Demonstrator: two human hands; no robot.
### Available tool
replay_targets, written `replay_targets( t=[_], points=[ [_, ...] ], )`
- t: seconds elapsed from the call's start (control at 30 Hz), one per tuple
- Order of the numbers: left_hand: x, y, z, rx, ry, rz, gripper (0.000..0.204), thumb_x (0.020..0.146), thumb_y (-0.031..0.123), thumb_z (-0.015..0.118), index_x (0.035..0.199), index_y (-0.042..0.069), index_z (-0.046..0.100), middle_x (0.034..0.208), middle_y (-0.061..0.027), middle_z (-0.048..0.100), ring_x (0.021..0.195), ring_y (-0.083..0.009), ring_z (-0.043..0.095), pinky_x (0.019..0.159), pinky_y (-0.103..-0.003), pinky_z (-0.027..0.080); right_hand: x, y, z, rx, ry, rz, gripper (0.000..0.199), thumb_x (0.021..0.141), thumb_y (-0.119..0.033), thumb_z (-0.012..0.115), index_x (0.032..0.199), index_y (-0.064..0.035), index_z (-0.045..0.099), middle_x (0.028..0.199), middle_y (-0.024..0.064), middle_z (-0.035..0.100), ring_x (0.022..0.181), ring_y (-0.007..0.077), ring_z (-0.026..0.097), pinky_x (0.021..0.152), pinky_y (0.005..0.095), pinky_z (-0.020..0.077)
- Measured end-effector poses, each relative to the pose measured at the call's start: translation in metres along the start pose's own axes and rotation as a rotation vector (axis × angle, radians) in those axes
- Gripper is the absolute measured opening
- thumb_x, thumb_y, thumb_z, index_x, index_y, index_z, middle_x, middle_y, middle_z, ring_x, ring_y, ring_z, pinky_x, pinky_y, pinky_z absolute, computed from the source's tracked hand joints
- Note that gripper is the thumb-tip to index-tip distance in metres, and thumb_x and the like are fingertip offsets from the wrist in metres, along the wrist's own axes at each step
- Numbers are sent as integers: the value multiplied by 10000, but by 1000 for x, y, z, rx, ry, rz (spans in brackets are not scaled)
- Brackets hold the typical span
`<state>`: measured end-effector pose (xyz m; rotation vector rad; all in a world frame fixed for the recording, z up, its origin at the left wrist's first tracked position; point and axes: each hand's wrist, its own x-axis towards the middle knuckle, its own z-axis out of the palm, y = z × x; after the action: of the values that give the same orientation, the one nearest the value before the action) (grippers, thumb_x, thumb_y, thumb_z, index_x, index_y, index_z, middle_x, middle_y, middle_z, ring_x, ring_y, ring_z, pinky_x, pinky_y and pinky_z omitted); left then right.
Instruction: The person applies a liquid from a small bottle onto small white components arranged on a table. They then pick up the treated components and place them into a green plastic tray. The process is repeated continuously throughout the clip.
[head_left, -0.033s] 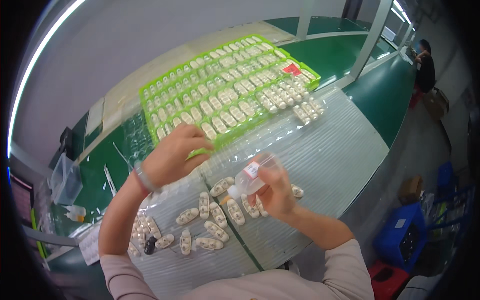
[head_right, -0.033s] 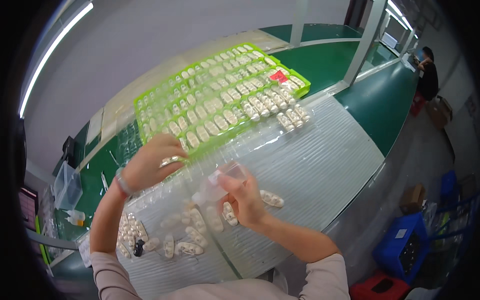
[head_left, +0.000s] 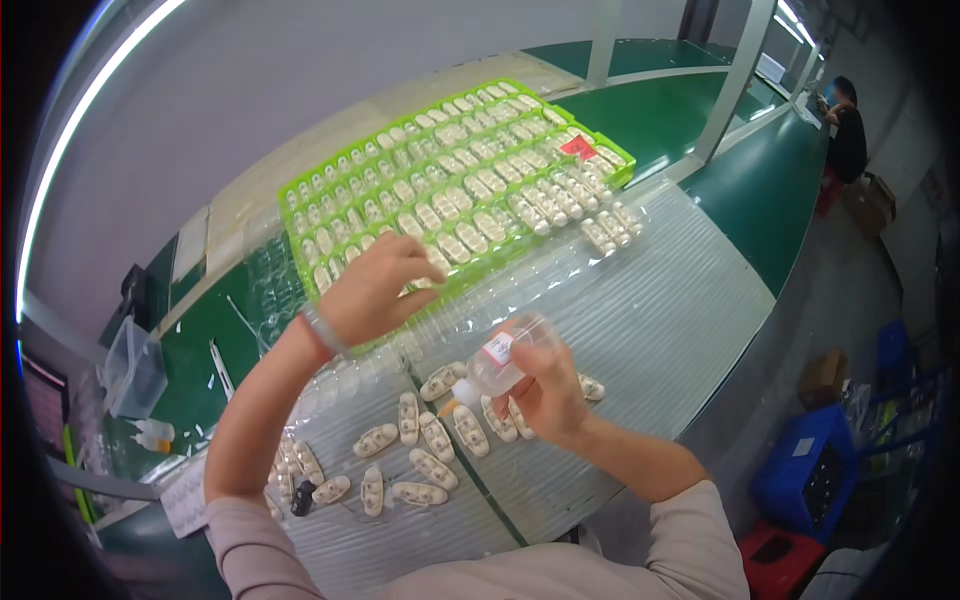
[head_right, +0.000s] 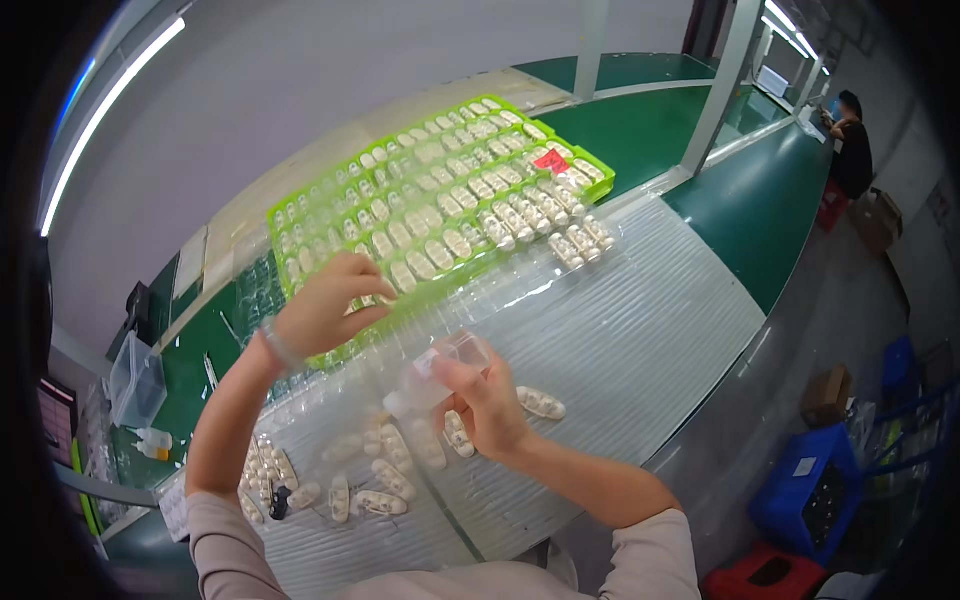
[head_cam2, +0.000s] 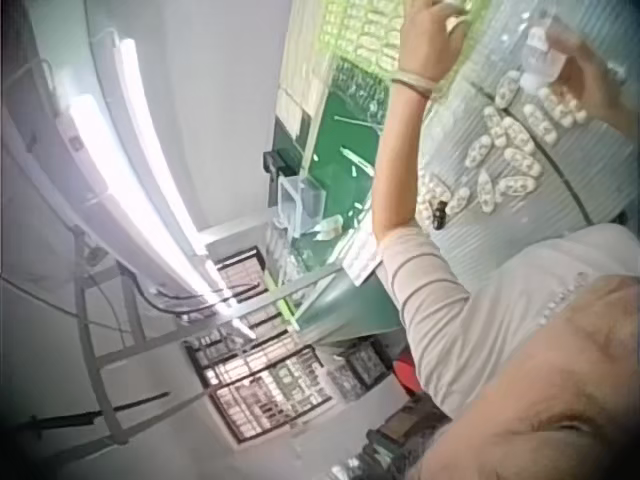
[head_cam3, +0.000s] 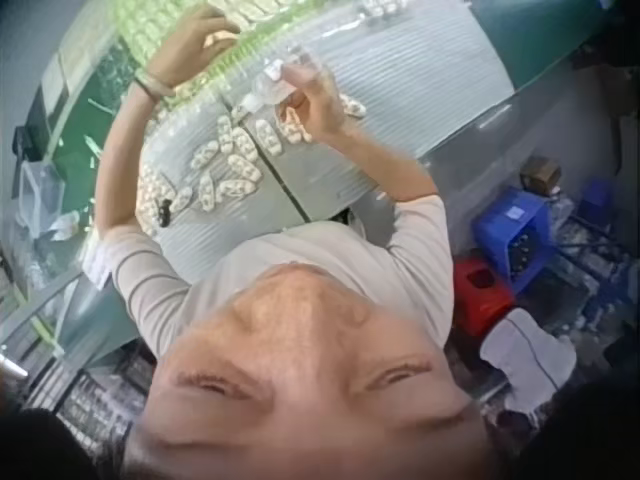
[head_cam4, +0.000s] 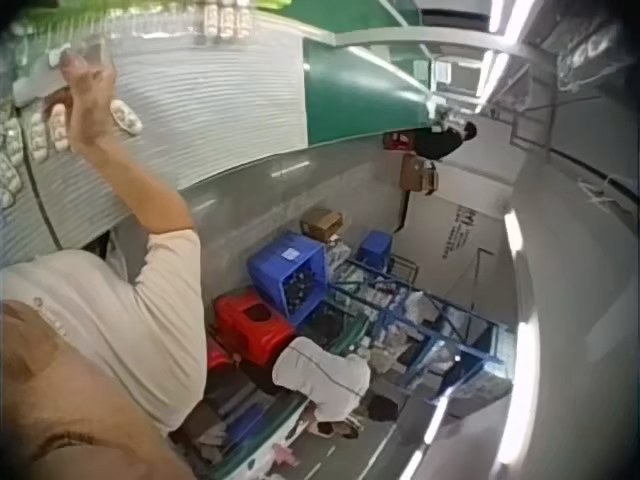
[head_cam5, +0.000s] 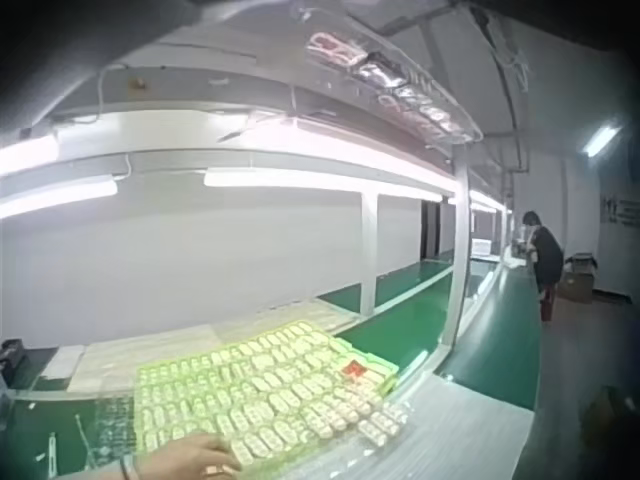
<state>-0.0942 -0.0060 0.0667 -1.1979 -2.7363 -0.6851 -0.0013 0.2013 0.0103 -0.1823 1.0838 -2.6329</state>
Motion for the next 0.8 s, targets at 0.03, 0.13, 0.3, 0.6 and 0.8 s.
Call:
replay_targets(
  t=[0.03, 0.13, 0.3, 0.6, 0.8],
  points=[
    [29, -15, 18, 40, 50, 57, 119, 772, 144, 658, 864, 69, 663, 851, -100, 568, 861, -277, 517, 791, -372, 418, -4, -2, 0, 12, -8, 1, 340, 847, -222, 593, 1092, -21, 471, 908, 86, 603, 738, 173, 634, 442, 266, 505],
    [110, -42, 77, 46, 121, -7, 126, 730, 178, 685, 818, 89, 698, 878, -116, 568, 920, -287, 508, 826, -369, 428, -8, -9, -11, 39, -5, -30, 345, 846, -232, 598, 1087, -13, 483, 925, 82, 606, 790, 171, 643, 457, 268, 516],
    [142, -49, 113, 48, 301, -124, 117, 708, 177, 692, 786, 93, 709, 862, -119, 567, 899, -296, 505, 832, -370, 426, -6, -11, 2, 48, 41, 13, 345, 834, -234, 594, 1083, -25, 479, 902, 100, 605, 728, 162, 627, 477, 278, 515],
    [158, -60, 125, -96, 236, -184, 122, 716, 196, 724, 771, 88, 712, 877, -112, 553, 920, -287, 502, 836, -367, 417, -6, -11, -1, -36, 70, 1, 328, 831, -262, 550, 1050, -29, 475, 829, 134, 595, 617, 175, 601, 422, 290, 496],
    [149, -65, 98, 4, 337, -53, 80, 738, 128, 693, 788, 82, 652, 946, -92, 486, 959, -277, 460, 863, -371, 390, -1, -10, -2, -10, -41, -20, 330, 850, -235, 558, 1065, -6, 458, 873, 118, 594, 690, 167, 610, 440, 278, 490]
  ],
)
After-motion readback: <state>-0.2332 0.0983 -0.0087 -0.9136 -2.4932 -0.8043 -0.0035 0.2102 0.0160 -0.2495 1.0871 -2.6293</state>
